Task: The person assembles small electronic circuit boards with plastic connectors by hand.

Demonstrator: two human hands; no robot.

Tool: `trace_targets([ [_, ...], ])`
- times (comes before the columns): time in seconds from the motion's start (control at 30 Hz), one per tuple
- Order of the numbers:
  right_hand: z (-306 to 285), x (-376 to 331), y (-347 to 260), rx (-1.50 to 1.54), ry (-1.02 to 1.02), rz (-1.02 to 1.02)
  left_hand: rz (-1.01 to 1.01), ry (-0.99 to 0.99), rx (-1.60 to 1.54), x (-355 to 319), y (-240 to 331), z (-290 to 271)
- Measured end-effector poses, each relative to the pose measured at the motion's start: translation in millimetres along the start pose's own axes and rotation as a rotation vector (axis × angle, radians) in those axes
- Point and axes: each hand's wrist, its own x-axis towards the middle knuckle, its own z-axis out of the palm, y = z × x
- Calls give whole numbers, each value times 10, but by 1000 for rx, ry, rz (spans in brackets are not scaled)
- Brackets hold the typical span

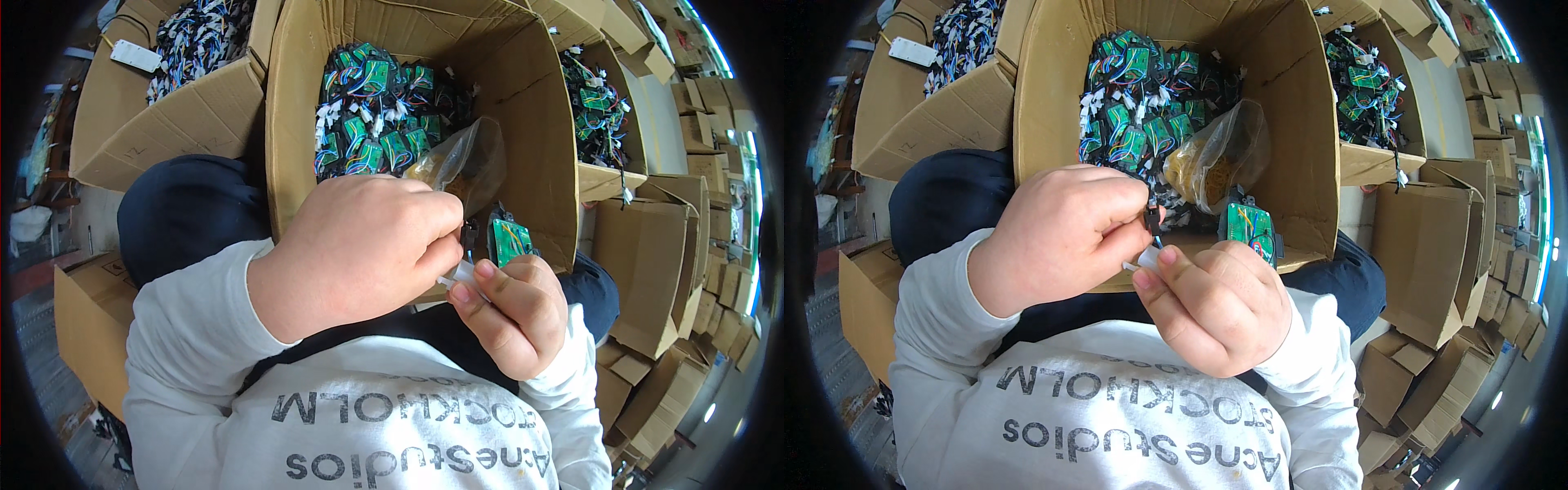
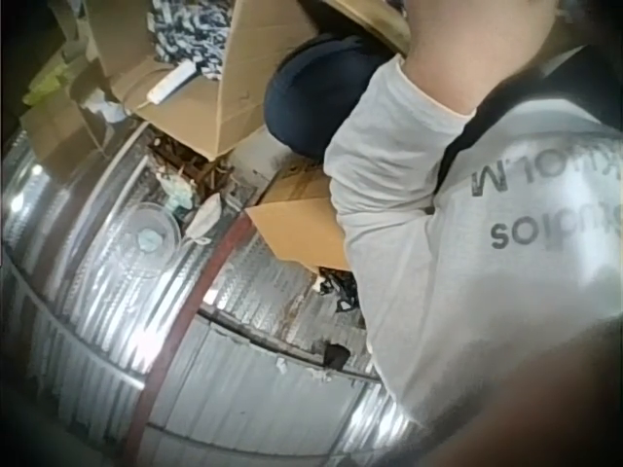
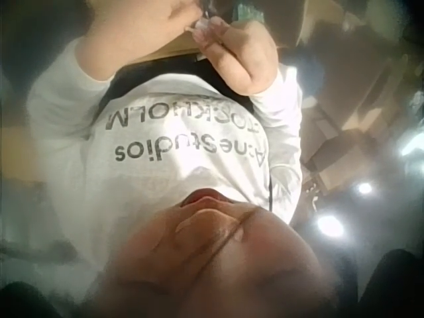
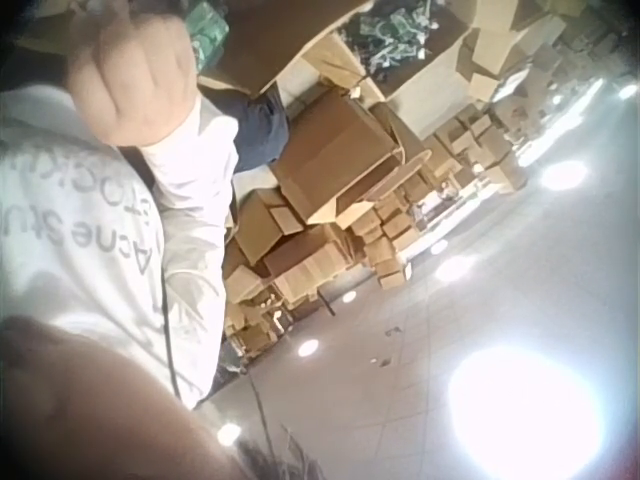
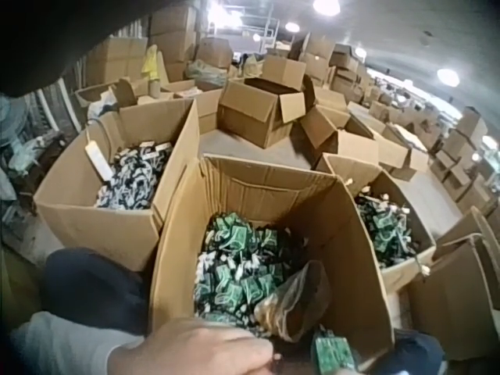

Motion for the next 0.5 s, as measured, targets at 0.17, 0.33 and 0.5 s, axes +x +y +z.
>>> trace_targets([
  [0.17, 26, 26, -38, -6, -11, -28, 20, 16, 43, -18, -12, 31],
  [0.33, 47, 14, -57, -6, 6, -26, 17, 7, 53, -23, -3, 25],
  [0.5, 87, 24, -82, -14, 36, -47, 24, -1, 58, -42, -10, 46],
])
